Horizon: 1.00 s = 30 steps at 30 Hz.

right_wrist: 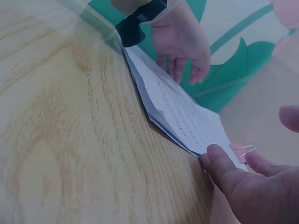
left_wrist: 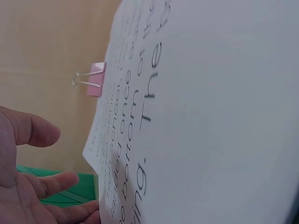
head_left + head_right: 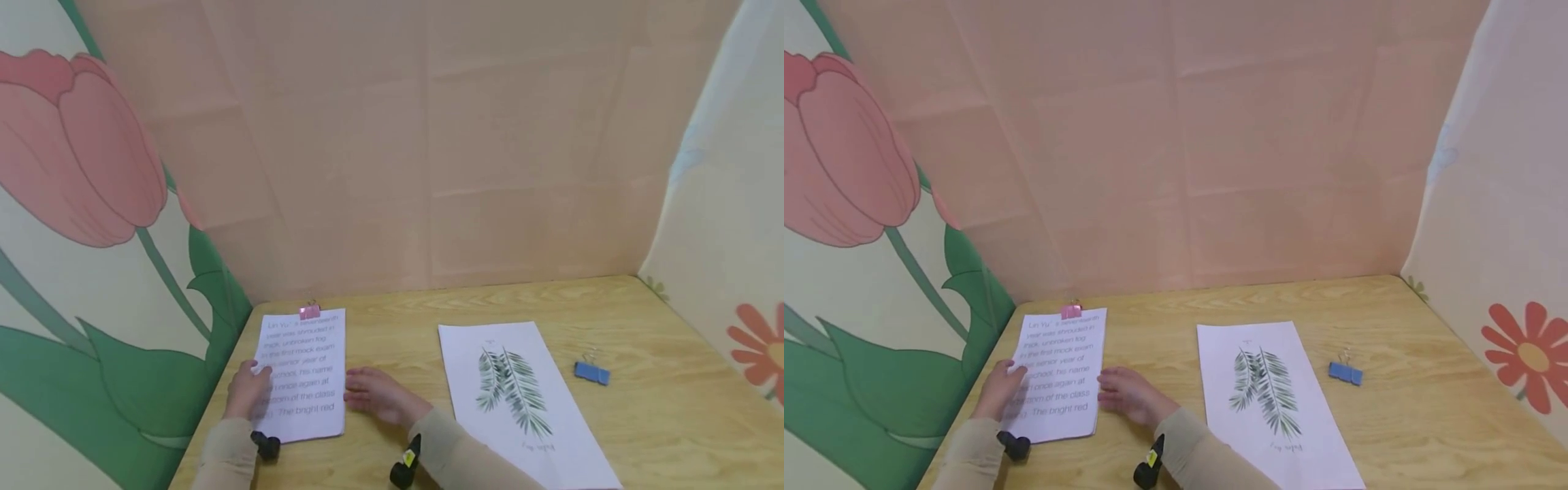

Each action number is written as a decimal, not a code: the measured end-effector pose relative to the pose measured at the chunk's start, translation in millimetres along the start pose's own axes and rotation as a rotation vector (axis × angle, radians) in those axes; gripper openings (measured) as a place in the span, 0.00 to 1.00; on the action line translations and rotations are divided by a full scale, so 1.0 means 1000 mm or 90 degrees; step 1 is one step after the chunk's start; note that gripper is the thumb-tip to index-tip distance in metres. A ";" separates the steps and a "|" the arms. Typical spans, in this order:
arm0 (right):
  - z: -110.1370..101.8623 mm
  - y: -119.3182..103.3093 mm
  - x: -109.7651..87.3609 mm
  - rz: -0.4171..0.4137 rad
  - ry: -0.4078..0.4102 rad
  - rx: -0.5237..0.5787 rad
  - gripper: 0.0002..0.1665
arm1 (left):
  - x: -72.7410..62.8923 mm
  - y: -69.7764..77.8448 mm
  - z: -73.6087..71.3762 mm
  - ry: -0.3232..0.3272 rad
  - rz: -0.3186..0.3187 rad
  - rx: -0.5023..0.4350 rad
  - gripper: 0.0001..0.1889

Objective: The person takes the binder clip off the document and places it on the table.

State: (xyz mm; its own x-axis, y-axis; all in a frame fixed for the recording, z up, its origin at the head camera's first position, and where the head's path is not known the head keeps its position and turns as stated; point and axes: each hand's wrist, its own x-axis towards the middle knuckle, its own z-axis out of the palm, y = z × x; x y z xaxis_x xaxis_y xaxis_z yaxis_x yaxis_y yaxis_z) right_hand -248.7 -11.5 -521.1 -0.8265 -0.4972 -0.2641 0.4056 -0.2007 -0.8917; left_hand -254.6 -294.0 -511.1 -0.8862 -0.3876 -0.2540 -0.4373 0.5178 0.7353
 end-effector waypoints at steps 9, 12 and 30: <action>-0.005 0.005 0.002 0.006 0.006 0.028 0.26 | -0.009 0.004 0.002 -0.011 0.001 -0.028 0.35; -0.007 0.005 0.001 0.008 -0.002 0.019 0.27 | -0.010 0.006 0.001 -0.020 -0.002 -0.040 0.35; -0.019 0.000 0.000 0.020 0.070 -0.125 0.14 | -0.013 0.023 0.012 -0.059 0.024 -0.094 0.32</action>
State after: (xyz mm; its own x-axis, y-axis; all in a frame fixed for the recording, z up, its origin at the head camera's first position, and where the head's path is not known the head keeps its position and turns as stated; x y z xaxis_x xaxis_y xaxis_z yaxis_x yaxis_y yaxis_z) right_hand -256.2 4.0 -527.9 -0.8562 -0.4039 -0.3223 0.3573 -0.0122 -0.9339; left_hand -255.3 -267.9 -498.1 -0.9145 -0.2950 -0.2769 -0.3829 0.4103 0.8277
